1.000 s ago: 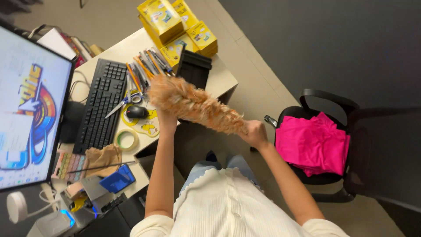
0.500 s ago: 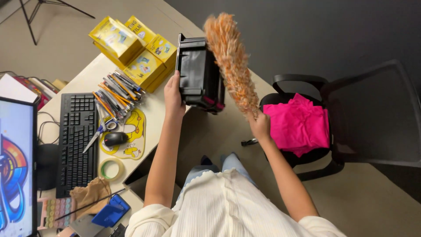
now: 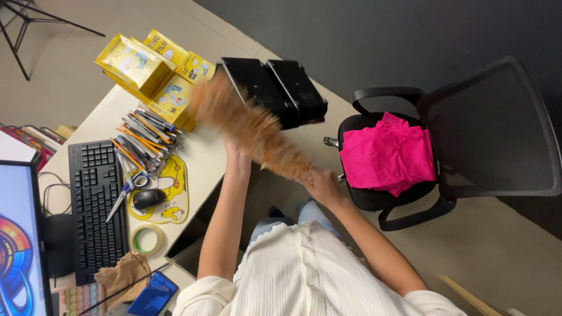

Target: The person organizes pens and pencils in a black desk organizer, then uses a duster to clean the organizer's compartments. They then wipe the pens and pencils with a cloth before placing them back into the organizer.

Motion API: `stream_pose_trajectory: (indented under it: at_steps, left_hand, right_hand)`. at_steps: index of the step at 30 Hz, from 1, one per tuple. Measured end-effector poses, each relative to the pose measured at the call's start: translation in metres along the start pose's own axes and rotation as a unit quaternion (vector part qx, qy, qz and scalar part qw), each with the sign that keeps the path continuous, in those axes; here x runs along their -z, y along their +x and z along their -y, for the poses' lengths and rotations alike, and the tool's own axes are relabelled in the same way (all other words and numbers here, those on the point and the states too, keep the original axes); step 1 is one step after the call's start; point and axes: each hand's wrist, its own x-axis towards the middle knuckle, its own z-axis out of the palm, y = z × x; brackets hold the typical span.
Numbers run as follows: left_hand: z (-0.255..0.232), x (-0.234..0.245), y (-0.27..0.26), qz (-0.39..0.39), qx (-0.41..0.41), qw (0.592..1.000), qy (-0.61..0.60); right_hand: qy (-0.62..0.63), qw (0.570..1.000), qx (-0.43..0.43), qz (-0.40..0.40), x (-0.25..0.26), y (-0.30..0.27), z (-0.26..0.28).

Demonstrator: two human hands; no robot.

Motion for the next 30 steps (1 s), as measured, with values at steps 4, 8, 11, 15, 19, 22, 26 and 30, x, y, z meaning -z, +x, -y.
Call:
stream_pose_trajectory:
  at_steps: [4, 8, 11, 15, 19, 22, 26, 30]
  left_hand:
    - [0.01, 0.012, -0.009, 0.061, -0.026, 0.998, -0.012]
    - [0.012, 0.05, 0.011, 0.04, -0.025, 0.993, -0.107]
    - [0.002, 0.006, -0.038, -0.035, -0.02, 0.994, -0.104]
    - [-0.008, -0.008, -0.065, -0.033, -0.049, 0.994, -0.087]
    - [-0.011, 0.011, -0.07, 0.009, -0.044, 0.997, -0.058]
    - [-0.013, 0.049, -0.063, 0.051, -0.042, 0.997, -0.033]
    - [-0.02, 0.108, -0.052, 0.1, -0.066, 0.992, 0.044]
    - [-0.047, 0.133, -0.052, 0.115, -0.145, 0.965, 0.184]
  right_hand:
    - [-0.01, 0.999, 0.037, -0.008, 0.007, 0.002, 0.007]
    - [0.146, 0.958, -0.234, -0.083, 0.0, 0.013, 0.001]
    - [0.143, 0.946, -0.269, -0.112, -0.015, 0.0, -0.028]
    - [0.032, 0.999, -0.035, -0.019, 0.001, -0.018, -0.009]
    - [-0.003, 0.994, 0.074, 0.078, -0.005, -0.016, -0.009]
    - [0.022, 0.999, 0.031, -0.003, -0.036, -0.01, -0.031]
    - [0.187, 0.963, -0.161, -0.106, -0.01, 0.018, 0.015]
    - [0.176, 0.983, -0.043, 0.01, 0.015, 0.007, 0.026]
